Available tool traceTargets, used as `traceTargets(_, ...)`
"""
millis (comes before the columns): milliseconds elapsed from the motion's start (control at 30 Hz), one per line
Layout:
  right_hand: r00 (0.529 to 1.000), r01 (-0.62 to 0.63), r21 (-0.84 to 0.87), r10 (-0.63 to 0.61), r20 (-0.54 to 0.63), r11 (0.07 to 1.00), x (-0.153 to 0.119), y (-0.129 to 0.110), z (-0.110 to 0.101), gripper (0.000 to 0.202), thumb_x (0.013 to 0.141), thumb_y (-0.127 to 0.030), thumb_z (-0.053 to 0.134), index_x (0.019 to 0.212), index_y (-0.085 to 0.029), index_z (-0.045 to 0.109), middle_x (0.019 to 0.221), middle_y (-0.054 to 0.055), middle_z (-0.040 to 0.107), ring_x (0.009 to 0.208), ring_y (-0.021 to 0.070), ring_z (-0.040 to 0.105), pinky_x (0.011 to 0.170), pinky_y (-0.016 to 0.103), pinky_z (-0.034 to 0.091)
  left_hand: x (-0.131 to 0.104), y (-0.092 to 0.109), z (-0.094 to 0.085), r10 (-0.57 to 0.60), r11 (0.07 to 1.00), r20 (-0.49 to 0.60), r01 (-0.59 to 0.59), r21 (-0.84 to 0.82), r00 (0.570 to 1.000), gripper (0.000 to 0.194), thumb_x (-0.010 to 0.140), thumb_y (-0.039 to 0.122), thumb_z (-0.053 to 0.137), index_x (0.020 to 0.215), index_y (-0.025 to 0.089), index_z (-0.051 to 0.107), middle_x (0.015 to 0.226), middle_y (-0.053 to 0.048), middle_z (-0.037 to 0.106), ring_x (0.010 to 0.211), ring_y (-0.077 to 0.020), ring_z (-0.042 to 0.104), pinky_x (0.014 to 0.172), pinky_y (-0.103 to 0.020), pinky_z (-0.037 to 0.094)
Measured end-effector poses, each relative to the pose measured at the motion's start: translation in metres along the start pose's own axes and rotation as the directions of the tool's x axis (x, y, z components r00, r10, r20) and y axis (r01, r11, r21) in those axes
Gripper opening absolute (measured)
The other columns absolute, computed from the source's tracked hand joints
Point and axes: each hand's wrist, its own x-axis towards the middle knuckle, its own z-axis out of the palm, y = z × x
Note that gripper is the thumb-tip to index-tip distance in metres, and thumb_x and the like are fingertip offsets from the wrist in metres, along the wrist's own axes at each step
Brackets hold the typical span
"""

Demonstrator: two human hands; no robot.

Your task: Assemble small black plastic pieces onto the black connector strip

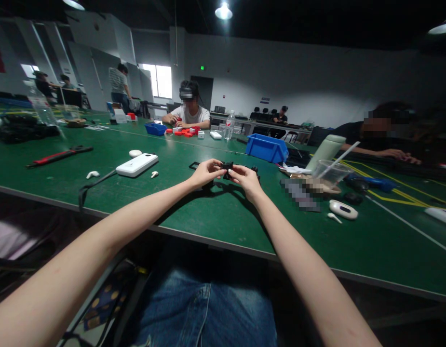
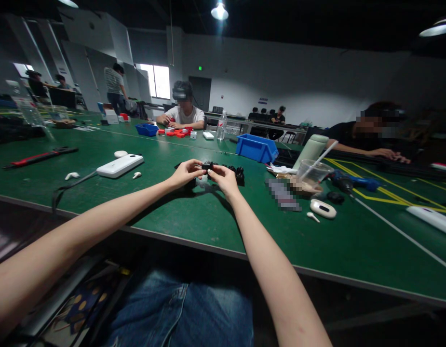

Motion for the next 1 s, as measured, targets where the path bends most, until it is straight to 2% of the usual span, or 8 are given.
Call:
traceTargets(133, 0.998, 0.063, -0.015, -0.063, 0.020, 0.998, 0.001, 0.002, -0.002, 0.033, 0.061, -0.028, 0.076, 0.091, -0.017, 0.067, 0.097, 0.006, 0.070, 0.093, 0.0173, 0.064, 0.085, 0.033, 0.050, 0.001, -0.003, 0.000, 0.011, 1.000, 0.004, -0.011, -0.002, 1.000, 0.050, 0.058, 0.042, 0.078, 0.091, 0.012, 0.056, 0.079, -0.004, 0.066, 0.069, -0.0138, 0.062, 0.070, -0.031, 0.050)
traceTargets(267, 0.993, 0.110, -0.020, -0.109, 0.050, 0.994, 0.002, 0.003, -0.003, 0.032, 0.063, -0.026, 0.074, 0.092, -0.017, 0.067, 0.101, 0.006, 0.070, 0.097, 0.0183, 0.063, 0.087, 0.035, 0.049, 0.001, -0.005, -0.002, 0.082, 0.994, 0.002, -0.082, 0.070, 0.997, 0.045, 0.058, 0.040, 0.078, 0.088, 0.012, 0.059, 0.088, -0.007, 0.067, 0.078, -0.0151, 0.062, 0.077, -0.032, 0.049)
traceTargets(500, 0.995, 0.070, 0.031, -0.071, 0.067, 0.997, 0.001, 0.002, 0.002, 0.027, 0.067, -0.017, 0.067, 0.094, -0.019, 0.066, 0.103, 0.004, 0.069, 0.098, 0.0163, 0.063, 0.088, 0.031, 0.048, 0.000, -0.005, -0.006, 0.126, 0.955, 0.005, -0.123, 0.270, 0.992, 0.044, 0.062, 0.045, 0.074, 0.090, 0.012, 0.065, 0.087, -0.007, 0.068, 0.075, -0.0154, 0.062, 0.072, -0.029, 0.048)
traceTargets(667, 0.995, 0.069, 0.059, -0.073, 0.067, 0.996, 0.001, 0.004, 0.004, 0.029, 0.068, -0.023, 0.068, 0.096, -0.019, 0.066, 0.104, 0.004, 0.069, 0.097, 0.0166, 0.062, 0.086, 0.031, 0.049, 0.001, -0.004, -0.007, 0.135, 0.947, 0.010, -0.132, 0.291, 0.991, 0.046, 0.064, 0.047, 0.073, 0.095, 0.012, 0.066, 0.092, -0.008, 0.069, 0.079, -0.0161, 0.062, 0.072, -0.028, 0.049)
traceTargets(867, 0.992, 0.117, 0.052, -0.119, 0.037, 0.992, 0.005, 0.010, 0.002, 0.033, 0.062, -0.030, 0.073, 0.092, -0.018, 0.066, 0.095, 0.004, 0.070, 0.087, 0.0169, 0.063, 0.079, 0.031, 0.050, 0.002, -0.002, -0.007, 0.125, 0.932, 0.001, -0.118, 0.343, 0.992, 0.048, 0.064, 0.046, 0.073, 0.098, 0.012, 0.067, 0.096, -0.008, 0.068, 0.082, -0.0166, 0.062, 0.072, -0.027, 0.049)
traceTargets(1000, 0.993, 0.115, 0.040, -0.115, 0.012, 0.993, 0.008, 0.012, 0.000, 0.029, 0.063, -0.031, 0.071, 0.089, -0.018, 0.065, 0.085, 0.002, 0.069, 0.076, 0.0142, 0.063, 0.071, 0.028, 0.050, 0.001, 0.000, -0.006, 0.140, 0.909, -0.012, -0.124, 0.398, 0.990, 0.047, 0.065, 0.046, 0.072, 0.098, 0.012, 0.068, 0.098, -0.009, 0.067, 0.079, -0.0156, 0.061, 0.072, -0.027, 0.048)
